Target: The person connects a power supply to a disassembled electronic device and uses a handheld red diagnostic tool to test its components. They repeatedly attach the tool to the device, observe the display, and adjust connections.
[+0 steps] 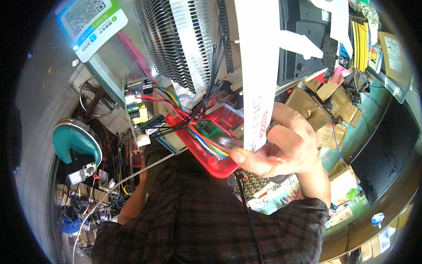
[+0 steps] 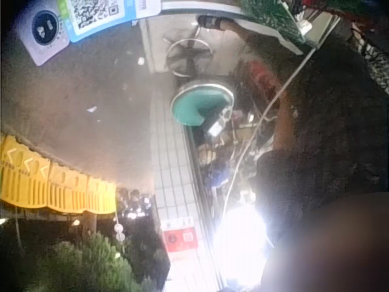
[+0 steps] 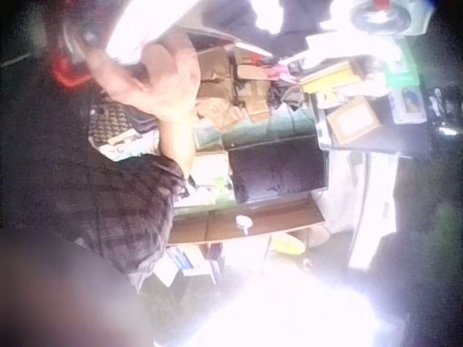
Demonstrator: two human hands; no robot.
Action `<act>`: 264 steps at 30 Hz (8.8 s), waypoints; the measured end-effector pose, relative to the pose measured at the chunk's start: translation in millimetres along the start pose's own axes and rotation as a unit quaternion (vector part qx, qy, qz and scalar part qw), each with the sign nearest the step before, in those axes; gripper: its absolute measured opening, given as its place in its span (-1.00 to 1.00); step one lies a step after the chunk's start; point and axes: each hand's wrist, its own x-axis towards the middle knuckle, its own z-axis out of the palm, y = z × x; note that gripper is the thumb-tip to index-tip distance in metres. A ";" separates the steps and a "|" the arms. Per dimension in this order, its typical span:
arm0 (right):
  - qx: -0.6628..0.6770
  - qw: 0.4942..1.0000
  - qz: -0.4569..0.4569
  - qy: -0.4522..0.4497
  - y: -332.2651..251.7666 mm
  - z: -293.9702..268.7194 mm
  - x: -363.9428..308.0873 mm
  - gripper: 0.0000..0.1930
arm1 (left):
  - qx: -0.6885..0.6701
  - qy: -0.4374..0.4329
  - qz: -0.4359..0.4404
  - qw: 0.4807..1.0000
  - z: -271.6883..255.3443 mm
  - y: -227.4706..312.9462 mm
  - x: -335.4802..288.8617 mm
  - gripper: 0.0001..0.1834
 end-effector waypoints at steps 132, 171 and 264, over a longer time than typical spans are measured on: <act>-0.219 0.967 -0.123 0.046 -31.1 15.1 -23.7 -0.31 | 0.416 0.093 0.175 0.888 160.8 -0.4 17.2 -0.17; -0.371 0.904 -0.170 0.130 -20.5 19.9 -49.1 -0.31 | 0.075 0.439 0.320 0.836 215.3 -108.6 137.4 -0.27; -0.449 0.799 -0.280 0.285 -7.0 82.9 -36.4 0.16 | 0.086 0.399 0.296 0.864 207.3 -93.4 162.4 -0.23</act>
